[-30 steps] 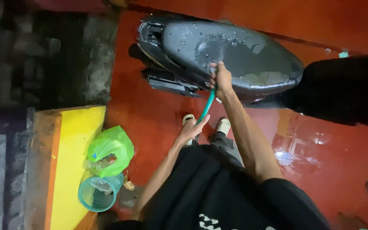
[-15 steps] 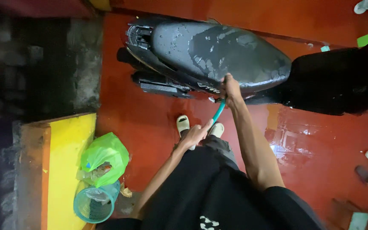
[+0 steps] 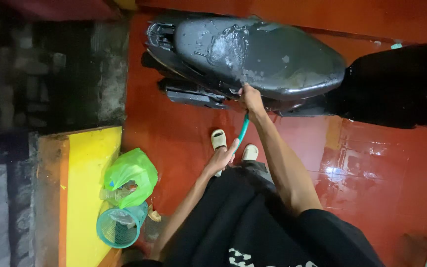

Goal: Washing a black motorcycle with a water hose and a cloth.

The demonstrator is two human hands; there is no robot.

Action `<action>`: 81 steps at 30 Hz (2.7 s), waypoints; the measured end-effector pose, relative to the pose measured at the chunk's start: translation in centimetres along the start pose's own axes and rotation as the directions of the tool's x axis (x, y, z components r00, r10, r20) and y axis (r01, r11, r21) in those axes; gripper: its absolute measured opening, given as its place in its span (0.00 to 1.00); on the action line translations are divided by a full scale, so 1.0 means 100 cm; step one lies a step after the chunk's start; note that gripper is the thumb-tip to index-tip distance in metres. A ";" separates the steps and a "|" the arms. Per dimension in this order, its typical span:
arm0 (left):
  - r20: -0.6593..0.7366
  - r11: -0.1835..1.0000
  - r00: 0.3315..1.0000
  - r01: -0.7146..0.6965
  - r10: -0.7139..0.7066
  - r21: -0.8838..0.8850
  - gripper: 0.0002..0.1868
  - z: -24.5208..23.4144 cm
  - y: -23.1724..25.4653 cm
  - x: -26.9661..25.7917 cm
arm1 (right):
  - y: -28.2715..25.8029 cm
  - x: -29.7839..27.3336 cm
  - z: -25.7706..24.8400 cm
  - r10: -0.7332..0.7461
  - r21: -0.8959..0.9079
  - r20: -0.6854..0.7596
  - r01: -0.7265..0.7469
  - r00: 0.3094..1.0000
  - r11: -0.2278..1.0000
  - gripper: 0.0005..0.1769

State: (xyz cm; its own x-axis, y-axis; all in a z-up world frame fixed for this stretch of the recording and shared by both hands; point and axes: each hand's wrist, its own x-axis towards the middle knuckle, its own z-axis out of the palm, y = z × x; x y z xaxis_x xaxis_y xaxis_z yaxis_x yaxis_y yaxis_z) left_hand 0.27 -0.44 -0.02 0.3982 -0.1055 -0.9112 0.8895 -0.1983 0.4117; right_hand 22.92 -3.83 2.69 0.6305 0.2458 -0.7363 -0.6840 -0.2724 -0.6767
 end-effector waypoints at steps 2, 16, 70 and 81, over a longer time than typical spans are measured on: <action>0.006 0.993 1.000 -0.005 0.005 0.120 0.50 0.007 0.007 0.004 | -0.003 -0.008 -0.022 0.027 0.085 -0.110 -0.018 0.994 0.996 0.18; -0.005 0.956 0.967 -0.251 0.254 0.150 0.45 0.112 0.123 -0.034 | -0.004 -0.048 -0.221 0.054 0.287 -0.194 0.004 0.980 0.958 0.11; -0.821 0.696 0.555 -0.642 0.133 -0.321 0.15 0.176 -0.436 -0.070 | 0.051 -0.128 0.019 -0.090 0.255 -0.056 0.101 0.994 0.962 0.11; -0.237 0.975 0.967 0.037 -0.090 -0.218 0.27 0.106 -0.365 -0.158 | 0.040 -0.144 0.078 -0.076 0.244 -0.054 0.087 0.996 0.966 0.12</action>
State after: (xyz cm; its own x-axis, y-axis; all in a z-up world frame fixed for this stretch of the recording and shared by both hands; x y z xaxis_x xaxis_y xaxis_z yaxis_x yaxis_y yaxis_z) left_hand -40.87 -1.90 -0.47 0.3586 0.1469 -0.9219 0.9310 0.0154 0.3646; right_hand 8.23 -1.22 10.50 0.6999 0.2152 -0.6811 -0.6951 -0.0143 -0.7188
